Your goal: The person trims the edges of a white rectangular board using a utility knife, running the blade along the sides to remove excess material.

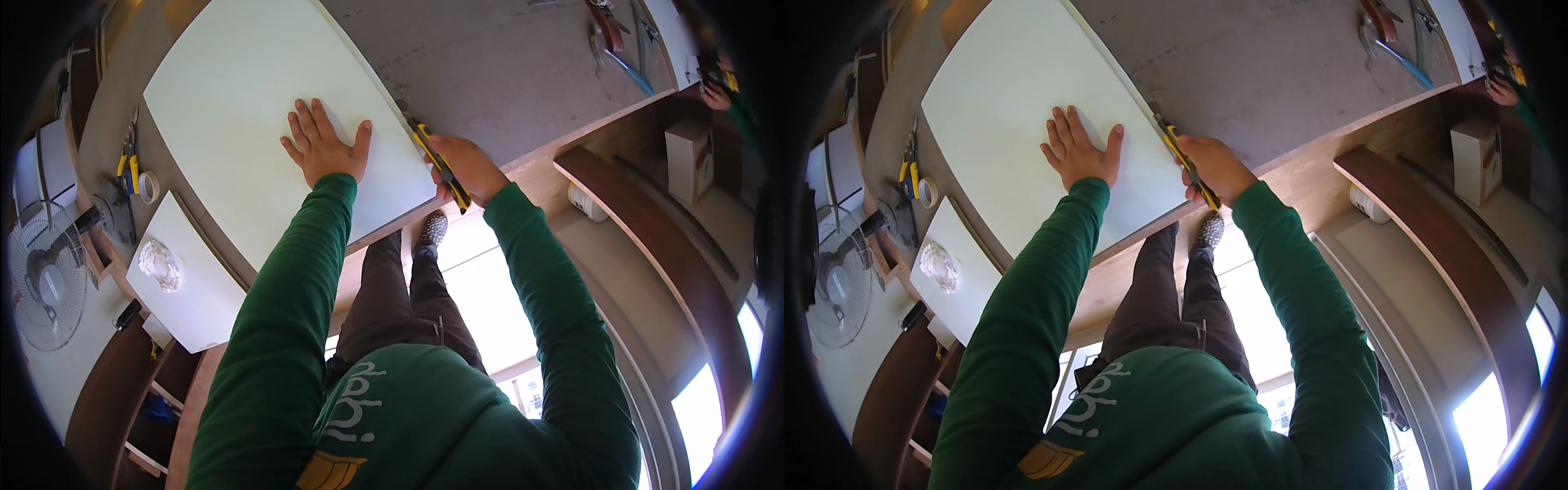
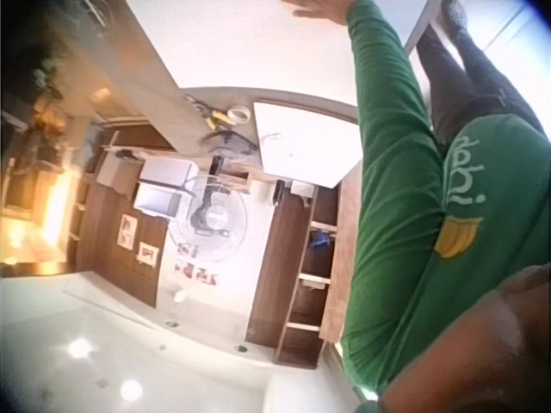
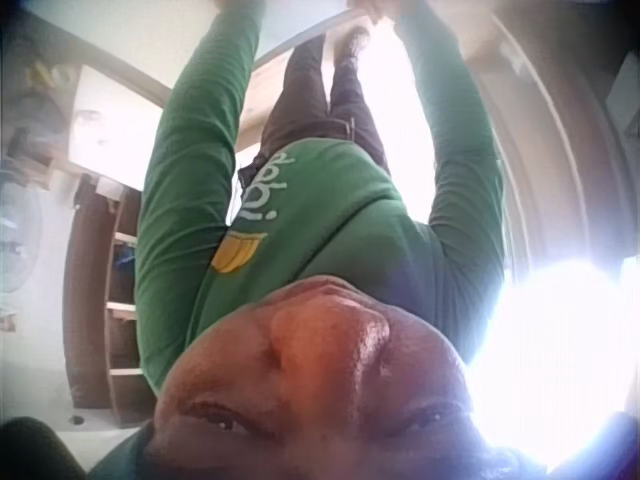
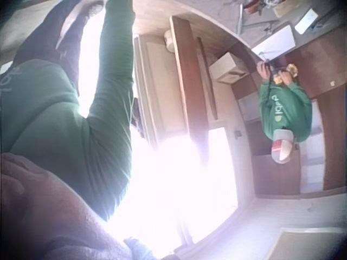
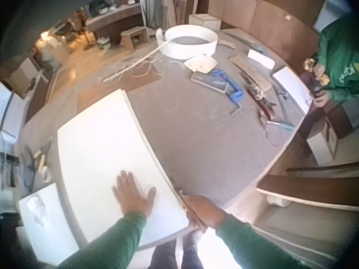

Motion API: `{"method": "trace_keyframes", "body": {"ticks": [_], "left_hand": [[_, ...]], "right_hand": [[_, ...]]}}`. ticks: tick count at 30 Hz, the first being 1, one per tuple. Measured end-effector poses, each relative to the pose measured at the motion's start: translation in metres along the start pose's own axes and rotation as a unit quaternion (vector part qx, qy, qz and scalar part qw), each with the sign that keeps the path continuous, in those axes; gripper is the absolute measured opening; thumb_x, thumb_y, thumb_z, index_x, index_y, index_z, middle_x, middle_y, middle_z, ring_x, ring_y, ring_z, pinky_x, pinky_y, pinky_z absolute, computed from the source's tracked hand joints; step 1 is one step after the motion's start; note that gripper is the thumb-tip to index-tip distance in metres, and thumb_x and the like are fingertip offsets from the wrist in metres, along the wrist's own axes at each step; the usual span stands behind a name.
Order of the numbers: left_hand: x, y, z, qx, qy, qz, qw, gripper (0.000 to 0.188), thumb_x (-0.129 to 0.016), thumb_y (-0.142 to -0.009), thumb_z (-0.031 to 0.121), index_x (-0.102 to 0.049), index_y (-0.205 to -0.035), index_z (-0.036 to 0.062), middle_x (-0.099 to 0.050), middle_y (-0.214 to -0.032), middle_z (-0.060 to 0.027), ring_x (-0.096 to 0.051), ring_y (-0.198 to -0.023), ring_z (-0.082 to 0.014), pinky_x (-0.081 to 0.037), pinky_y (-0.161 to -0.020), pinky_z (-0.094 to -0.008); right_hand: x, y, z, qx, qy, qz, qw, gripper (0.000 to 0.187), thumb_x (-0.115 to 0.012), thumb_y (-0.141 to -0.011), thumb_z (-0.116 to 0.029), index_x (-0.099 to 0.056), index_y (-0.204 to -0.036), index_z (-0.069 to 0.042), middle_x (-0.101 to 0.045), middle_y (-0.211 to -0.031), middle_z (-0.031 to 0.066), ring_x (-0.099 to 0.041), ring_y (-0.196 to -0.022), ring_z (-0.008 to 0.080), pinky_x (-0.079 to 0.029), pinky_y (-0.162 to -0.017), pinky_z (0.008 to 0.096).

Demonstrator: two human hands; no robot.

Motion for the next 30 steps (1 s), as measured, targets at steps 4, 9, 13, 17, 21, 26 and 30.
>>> {"method": "trace_keyframes", "body": {"ticks": [4, 9, 13, 17, 21, 26, 30], "left_hand": [[0.001, -0.001, 0.003, 0.005, -0.005, -0.005, 1.0, 0.099, -0.055, -0.091, 0.068, -0.024, -0.164, 0.0079, -0.016, -0.173, -0.0143, -0.008, -0.16, -0.0325, -0.001, -0.128, -0.0548], [-0.001, 0.0, 0.0, 0.008, -0.012, -0.005, 1.0, 0.101, -0.053, -0.09, 0.07, -0.023, -0.164, 0.0074, -0.016, -0.173, -0.0154, -0.007, -0.161, -0.032, 0.0, -0.127, -0.056], [-0.002, 0.0, -0.002, 0.006, -0.015, -0.009, 1.0, 0.101, -0.051, -0.091, 0.07, -0.023, -0.164, 0.0071, -0.016, -0.172, -0.0158, -0.007, -0.161, -0.0318, 0.0, -0.127, -0.056], [-0.002, -0.002, 0.0, 0.005, -0.012, -0.006, 1.0, 0.101, -0.052, -0.09, 0.07, -0.023, -0.164, 0.0071, -0.016, -0.172, -0.0158, -0.008, -0.161, -0.032, 0.0, -0.128, -0.0553], [-0.002, -0.001, 0.001, 0.011, -0.014, -0.008, 1.0, 0.1, -0.054, -0.091, 0.069, -0.024, -0.164, 0.0074, -0.017, -0.172, -0.015, -0.009, -0.16, -0.0321, -0.002, -0.128, -0.0538], [-0.001, 0.0, 0.003, 0.009, -0.021, -0.003, 1.0, 0.099, -0.055, -0.092, 0.069, -0.024, -0.164, 0.0071, -0.018, -0.172, -0.0146, -0.01, -0.16, -0.0322, -0.003, -0.128, -0.0535], [-0.002, -0.001, 0.003, 0.003, -0.027, 0.003, 1.0, 0.099, -0.055, -0.092, 0.069, -0.025, -0.163, 0.0069, -0.018, -0.172, -0.0149, -0.011, -0.16, -0.0325, -0.005, -0.128, -0.0543]], "right_hand": [[0.012, 0.017, 0.02, -0.003, -0.198, -0.107, 0.974, 0.038, -0.047, -0.107, -0.036, -0.059, -0.116, -0.002, -0.064, -0.081, 0.0103, -0.063, -0.062, 0.02, -0.055, -0.061, 0.0335], [0.016, 0.037, 0.031, 0.094, -0.282, -0.16, 0.941, 0.039, -0.058, -0.104, -0.021, -0.051, -0.136, 0.0, -0.066, -0.103, 0.0158, -0.066, -0.083, 0.0221, -0.057, -0.078, 0.037], [0.016, 0.049, 0.032, 0.117, -0.306, -0.203, 0.923, 0.046, -0.06, -0.104, -0.019, -0.045, -0.143, 0.0, -0.066, -0.112, 0.0171, -0.064, -0.086, 0.0199, -0.056, -0.079, 0.0343], [0.02, 0.048, 0.037, 0.127, -0.307, -0.167, 0.929, 0.043, -0.055, -0.107, -0.025, -0.046, -0.141, -0.002, -0.067, -0.106, 0.0139, -0.062, -0.079, 0.017, -0.054, -0.072, 0.0314], [0.031, 0.045, 0.043, 0.093, -0.156, -0.023, 0.983, 0.033, -0.05, -0.109, -0.032, -0.057, -0.123, -0.003, -0.065, -0.093, 0.0081, -0.058, -0.073, 0.0149, -0.05, -0.067, 0.0306], [0.025, 0.034, 0.029, 0.157, 0.223, 0.123, 0.954, 0.04, -0.047, -0.108, -0.035, -0.059, -0.099, 0.003, -0.063, -0.083, 0.0208, -0.063, -0.076, 0.032, -0.051, -0.072, 0.0435], [0.002, 0.016, 0.006, 0.191, 0.321, 0.155, 0.915, 0.04, -0.048, -0.108, -0.033, -0.061, -0.099, 0.004, -0.067, -0.088, 0.0282, -0.066, -0.082, 0.0434, -0.051, -0.076, 0.0492]]}}
Point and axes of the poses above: each hand's wrist, its own y-axis away from the middle knuckle, its own x-axis out of the back of the hand, z = x × y, the point moved 6 cm from there along -y, towards the middle knuckle
